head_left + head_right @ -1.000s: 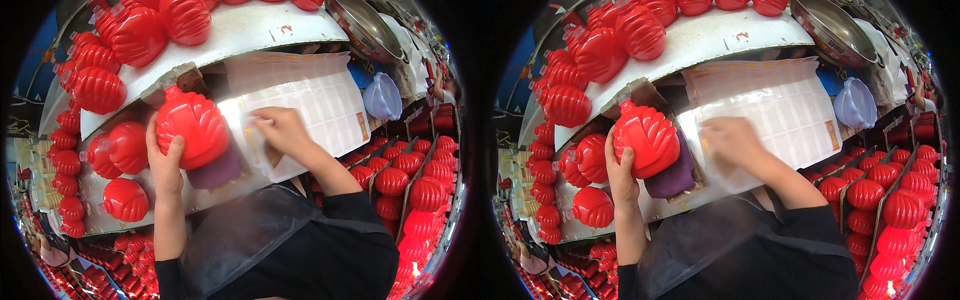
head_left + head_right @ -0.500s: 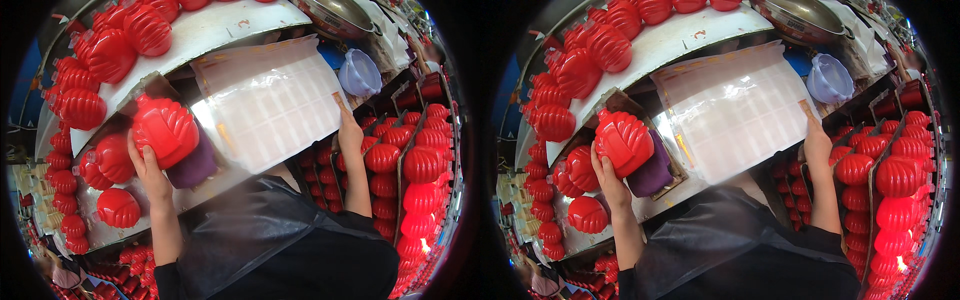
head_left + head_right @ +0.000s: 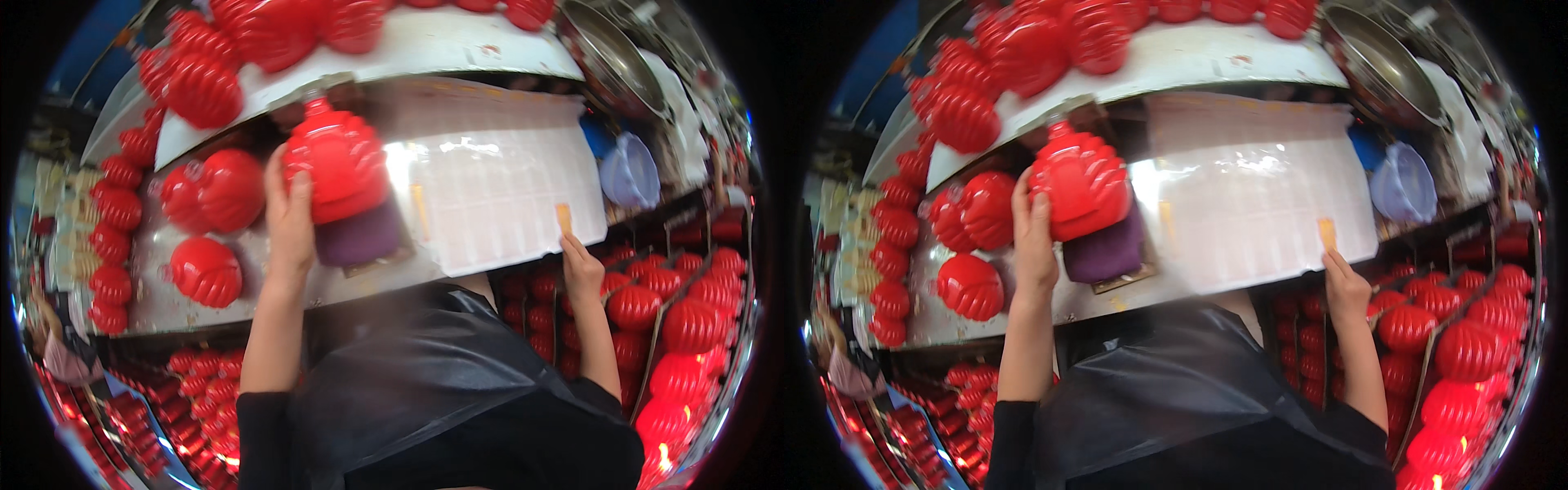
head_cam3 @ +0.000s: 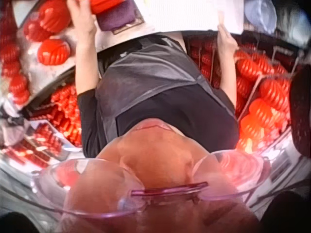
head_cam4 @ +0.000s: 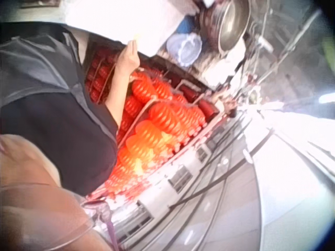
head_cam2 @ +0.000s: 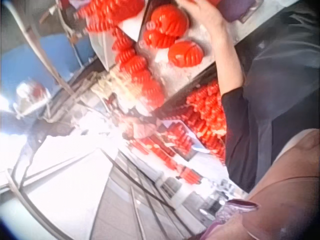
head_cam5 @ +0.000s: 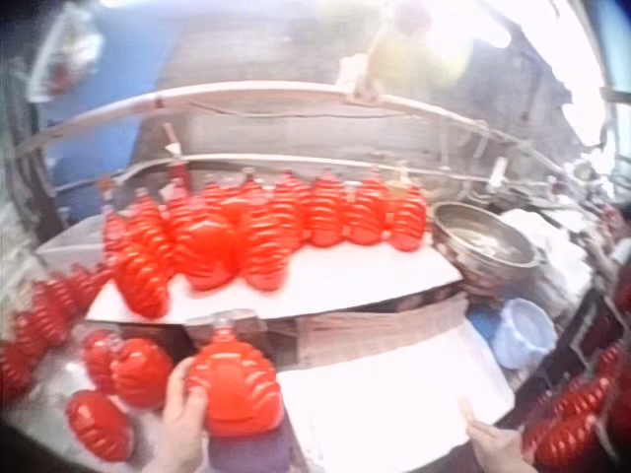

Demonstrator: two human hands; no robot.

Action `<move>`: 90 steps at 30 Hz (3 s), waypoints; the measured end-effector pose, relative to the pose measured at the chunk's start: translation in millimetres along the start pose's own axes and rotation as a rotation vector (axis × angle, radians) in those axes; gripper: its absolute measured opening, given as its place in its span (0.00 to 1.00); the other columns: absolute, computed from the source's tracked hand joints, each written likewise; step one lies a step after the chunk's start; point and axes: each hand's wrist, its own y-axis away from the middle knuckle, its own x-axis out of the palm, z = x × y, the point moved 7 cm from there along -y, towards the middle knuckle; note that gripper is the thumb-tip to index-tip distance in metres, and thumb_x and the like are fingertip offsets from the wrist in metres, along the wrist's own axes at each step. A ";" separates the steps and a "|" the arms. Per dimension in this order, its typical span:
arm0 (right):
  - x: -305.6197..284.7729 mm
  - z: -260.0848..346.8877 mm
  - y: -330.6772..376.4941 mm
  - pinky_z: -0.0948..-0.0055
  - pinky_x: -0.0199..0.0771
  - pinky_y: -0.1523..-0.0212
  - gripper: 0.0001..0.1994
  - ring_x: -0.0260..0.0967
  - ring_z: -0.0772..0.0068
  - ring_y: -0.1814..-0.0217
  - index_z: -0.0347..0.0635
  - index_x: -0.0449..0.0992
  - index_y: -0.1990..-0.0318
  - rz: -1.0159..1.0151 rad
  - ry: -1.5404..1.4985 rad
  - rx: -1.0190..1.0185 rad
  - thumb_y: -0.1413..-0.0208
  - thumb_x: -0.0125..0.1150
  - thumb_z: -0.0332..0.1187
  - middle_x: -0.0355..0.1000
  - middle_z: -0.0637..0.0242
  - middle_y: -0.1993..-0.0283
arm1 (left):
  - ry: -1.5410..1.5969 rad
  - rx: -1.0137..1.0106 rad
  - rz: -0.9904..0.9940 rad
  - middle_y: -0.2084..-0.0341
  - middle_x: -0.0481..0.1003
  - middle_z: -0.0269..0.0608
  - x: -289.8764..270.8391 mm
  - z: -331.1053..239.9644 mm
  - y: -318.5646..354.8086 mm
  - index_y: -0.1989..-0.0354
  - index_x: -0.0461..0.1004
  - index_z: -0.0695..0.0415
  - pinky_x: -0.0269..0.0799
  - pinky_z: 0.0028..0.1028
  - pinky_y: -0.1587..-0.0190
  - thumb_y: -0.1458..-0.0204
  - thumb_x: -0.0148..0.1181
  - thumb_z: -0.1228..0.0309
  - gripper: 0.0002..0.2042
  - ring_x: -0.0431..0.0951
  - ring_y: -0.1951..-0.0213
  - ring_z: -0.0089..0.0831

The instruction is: The person repeatedly picks red plastic bottles from a tray, applies a gold label to each bottle by hand, smooths the label, and places the labeled bottle onto a metal table. The process is repeated continuously throughout the clip.

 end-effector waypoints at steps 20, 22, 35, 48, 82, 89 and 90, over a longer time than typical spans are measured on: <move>-52.0 299.1 -275.2 0.68 0.77 0.72 0.14 0.80 0.62 0.71 0.38 0.81 0.55 0.138 -0.224 -0.655 0.51 0.64 0.22 0.81 0.56 0.61 | -0.123 0.029 0.047 0.37 0.69 0.60 1.1 -34.6 -29.1 0.29 0.60 0.63 0.66 0.42 0.32 0.48 0.73 0.57 0.42 0.70 0.34 0.49; -44.1 321.0 -256.9 0.70 0.74 0.75 0.14 0.77 0.67 0.75 0.35 0.81 0.55 0.137 -0.072 -0.741 0.52 0.64 0.24 0.81 0.55 0.59 | -0.191 0.011 0.042 0.41 0.72 0.59 3.1 -38.4 -40.6 0.32 0.64 0.64 0.69 0.42 0.35 0.48 0.72 0.55 0.39 0.73 0.37 0.49; -46.2 293.0 -235.7 0.67 0.75 0.75 0.13 0.79 0.64 0.72 0.39 0.82 0.51 0.137 -0.558 -0.606 0.44 0.69 0.26 0.80 0.58 0.65 | -0.386 0.166 0.026 0.41 0.72 0.59 2.4 -35.2 -33.2 0.33 0.65 0.63 0.67 0.45 0.35 0.46 0.70 0.53 0.37 0.73 0.38 0.54; 23.4 268.4 -299.7 0.69 0.68 0.65 0.24 0.65 0.68 0.69 0.49 0.81 0.38 0.342 -0.832 -0.367 0.44 0.71 0.36 0.66 0.64 0.69 | -0.673 0.387 0.061 0.38 0.66 0.56 11.1 -44.2 -8.5 0.33 0.62 0.62 0.64 0.47 0.33 0.61 0.81 0.55 0.48 0.67 0.36 0.57; 35.9 249.8 -260.1 0.76 0.57 0.72 0.37 0.53 0.81 0.74 0.57 0.71 0.27 0.388 -0.903 -0.005 0.45 0.74 0.51 0.52 0.77 0.77 | -0.116 0.129 0.034 0.36 0.68 0.51 0.7 -14.7 -15.5 0.35 0.68 0.61 0.67 0.40 0.33 0.45 0.71 0.57 0.33 0.70 0.34 0.45; 33.6 251.9 -261.3 0.63 0.80 0.60 0.37 0.83 0.56 0.64 0.50 0.73 0.31 0.403 -0.878 -0.008 0.48 0.72 0.54 0.82 0.53 0.64 | -0.424 0.180 0.060 0.38 0.68 0.43 5.8 -22.0 -9.8 0.30 0.62 0.61 0.68 0.31 0.33 0.41 0.71 0.67 0.33 0.70 0.37 0.30; 32.5 251.5 -261.8 0.62 0.80 0.59 0.37 0.83 0.55 0.63 0.50 0.73 0.31 0.389 -0.870 -0.006 0.48 0.72 0.54 0.82 0.53 0.62 | -0.336 0.166 0.076 0.38 0.68 0.43 6.4 -22.2 -10.1 0.30 0.62 0.61 0.68 0.31 0.33 0.42 0.71 0.67 0.33 0.70 0.37 0.30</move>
